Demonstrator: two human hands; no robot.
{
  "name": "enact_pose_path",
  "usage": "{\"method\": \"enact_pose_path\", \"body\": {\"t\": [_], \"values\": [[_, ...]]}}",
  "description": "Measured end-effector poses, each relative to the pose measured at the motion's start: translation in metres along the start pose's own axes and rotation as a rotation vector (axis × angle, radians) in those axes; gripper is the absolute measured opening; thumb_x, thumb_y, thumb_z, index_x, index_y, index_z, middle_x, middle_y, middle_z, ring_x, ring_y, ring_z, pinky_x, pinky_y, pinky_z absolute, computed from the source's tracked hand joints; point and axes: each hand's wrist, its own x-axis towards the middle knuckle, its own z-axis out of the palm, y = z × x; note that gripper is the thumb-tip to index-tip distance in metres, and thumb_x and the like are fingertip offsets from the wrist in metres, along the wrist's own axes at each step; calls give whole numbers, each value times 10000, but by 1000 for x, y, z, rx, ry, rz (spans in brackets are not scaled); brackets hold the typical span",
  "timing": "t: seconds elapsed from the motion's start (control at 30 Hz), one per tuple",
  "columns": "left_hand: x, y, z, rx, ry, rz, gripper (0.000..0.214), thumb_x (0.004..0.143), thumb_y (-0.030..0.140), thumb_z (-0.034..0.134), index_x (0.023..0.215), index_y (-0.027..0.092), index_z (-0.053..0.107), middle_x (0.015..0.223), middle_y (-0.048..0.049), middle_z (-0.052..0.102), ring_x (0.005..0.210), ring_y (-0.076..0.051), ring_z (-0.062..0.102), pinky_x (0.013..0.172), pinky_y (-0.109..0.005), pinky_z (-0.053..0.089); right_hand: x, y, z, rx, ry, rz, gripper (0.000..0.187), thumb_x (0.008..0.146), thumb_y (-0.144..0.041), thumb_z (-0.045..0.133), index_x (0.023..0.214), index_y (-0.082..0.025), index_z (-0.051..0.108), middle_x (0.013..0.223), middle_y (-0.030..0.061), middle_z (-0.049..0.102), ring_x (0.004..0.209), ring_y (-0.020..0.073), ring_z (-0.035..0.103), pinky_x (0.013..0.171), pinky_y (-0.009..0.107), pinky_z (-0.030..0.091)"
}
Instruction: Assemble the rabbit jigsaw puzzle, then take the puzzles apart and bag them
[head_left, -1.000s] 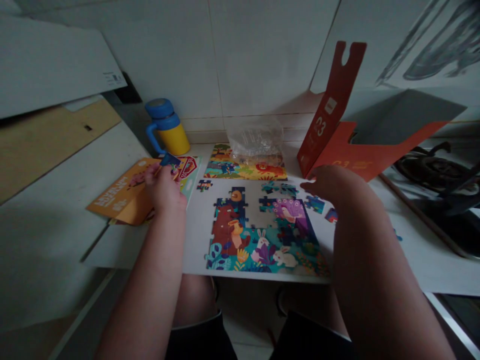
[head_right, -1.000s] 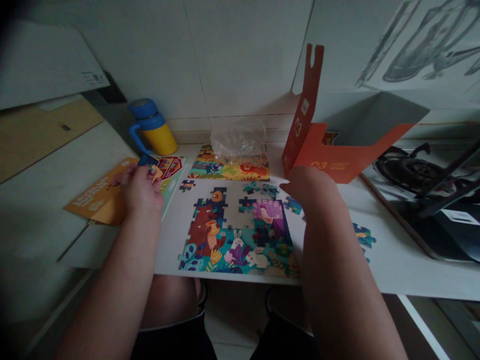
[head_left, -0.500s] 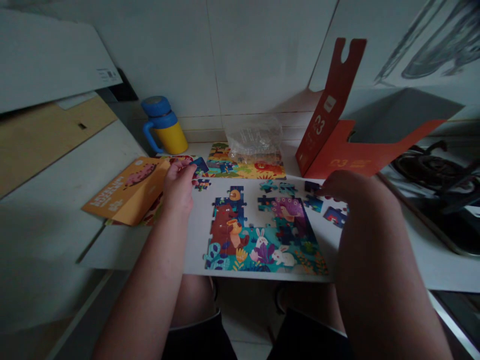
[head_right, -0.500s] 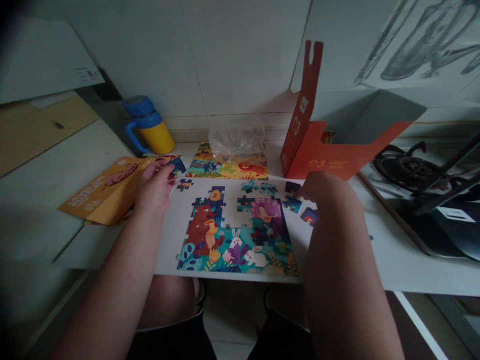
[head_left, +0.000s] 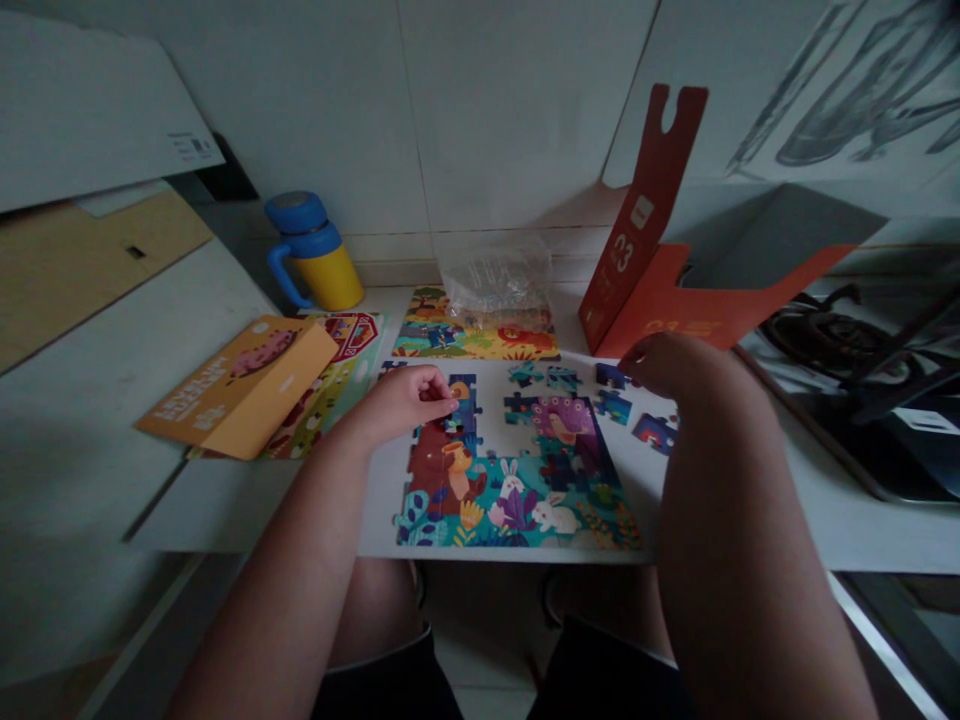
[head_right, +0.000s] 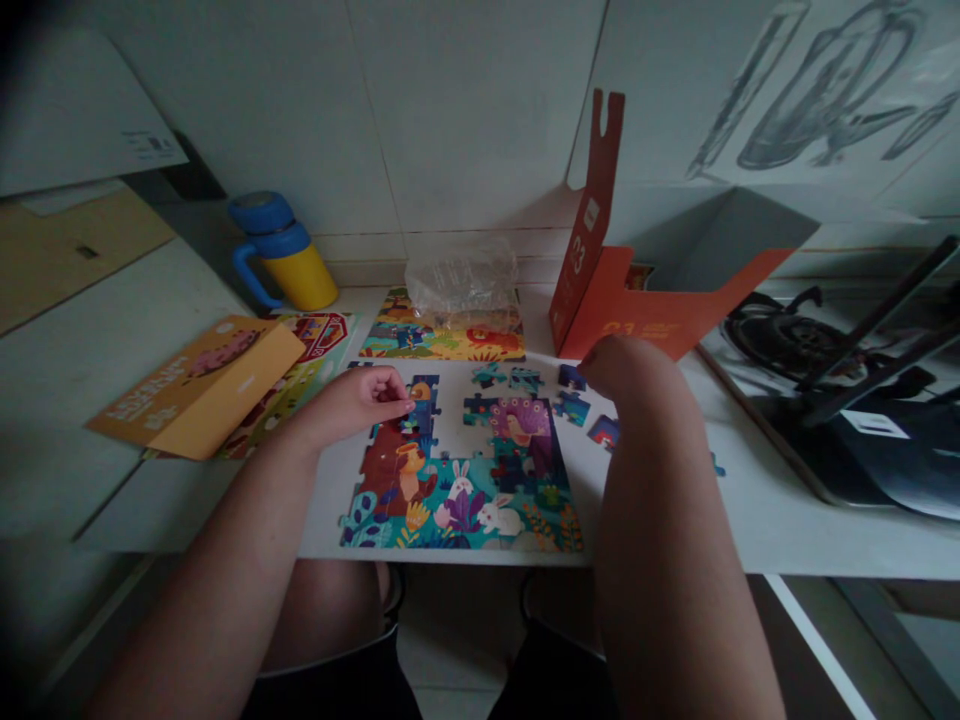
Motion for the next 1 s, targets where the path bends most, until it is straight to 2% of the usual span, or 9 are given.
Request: {"method": "enact_pose_path", "body": {"t": [0.1,0.2,0.37,0.47,0.6,0.67,0.83,0.9,1.0], "values": [[2,-3,0,69,-10,2,293,761,435,825,823,207,652,740,7,667,671,-154,605,634,-279,474,1,-9,3,-2,-11,-39,268,936,-306,637,1053,-190,849,926,125,817,760,236,733,696,328,515],[1,-1,0,121,-4,7,307,751,452,835,821,209,661,724,13,656,649,-148,575,606,-270,449,3,-15,7,-22,14,-136,275,925,-361,664,1078,-228,850,979,93,829,838,241,745,726,319,514],[0,1,-1,180,2,21,310,741,458,838,821,209,673,740,5,668,665,-156,584,611,-275,453,0,-33,12,-20,12,-235,408,910,-493,725,1224,-249,815,1103,87,830,910,247,753,776,317,523],[0,-1,-1,198,4,30,311,737,454,846,830,207,682,755,1,676,676,-159,589,617,-280,460,-6,-45,8,-13,-13,-239,401,944,-469,695,1269,-257,797,1100,90,830,894,248,758,775,320,525],[0,-2,-3,221,-20,38,297,747,432,856,850,208,690,765,4,687,670,-152,581,614,-276,462,-9,-43,-1,-57,21,-234,326,987,-344,594,1191,-225,819,1082,112,823,923,261,760,787,340,520],[0,-1,-3,207,-27,39,297,743,419,861,873,210,696,774,7,692,670,-149,580,610,-272,465,-8,-30,-4,-104,-4,-164,324,979,-401,616,1083,-186,836,1057,149,815,934,289,758,767,359,517],[-1,1,-2,156,-30,14,329,716,409,875,918,206,713,803,4,700,671,-146,579,602,-268,473,-6,4,-4,-138,-273,-55,473,898,-627,720,760,-180,792,880,167,792,775,283,737,704,382,517],[-1,0,-2,160,-29,9,331,715,401,878,931,207,719,811,2,705,681,-149,584,607,-268,476,-7,5,-2,-105,-290,-52,444,866,-625,757,757,-196,786,886,150,797,756,272,733,695,377,525],[-1,-2,-2,147,-27,15,324,724,397,878,938,213,718,826,0,710,679,-146,582,604,-266,475,-8,-8,1,-79,-176,-132,353,861,-557,769,894,-209,818,970,136,813,841,288,748,725,372,535]]}}
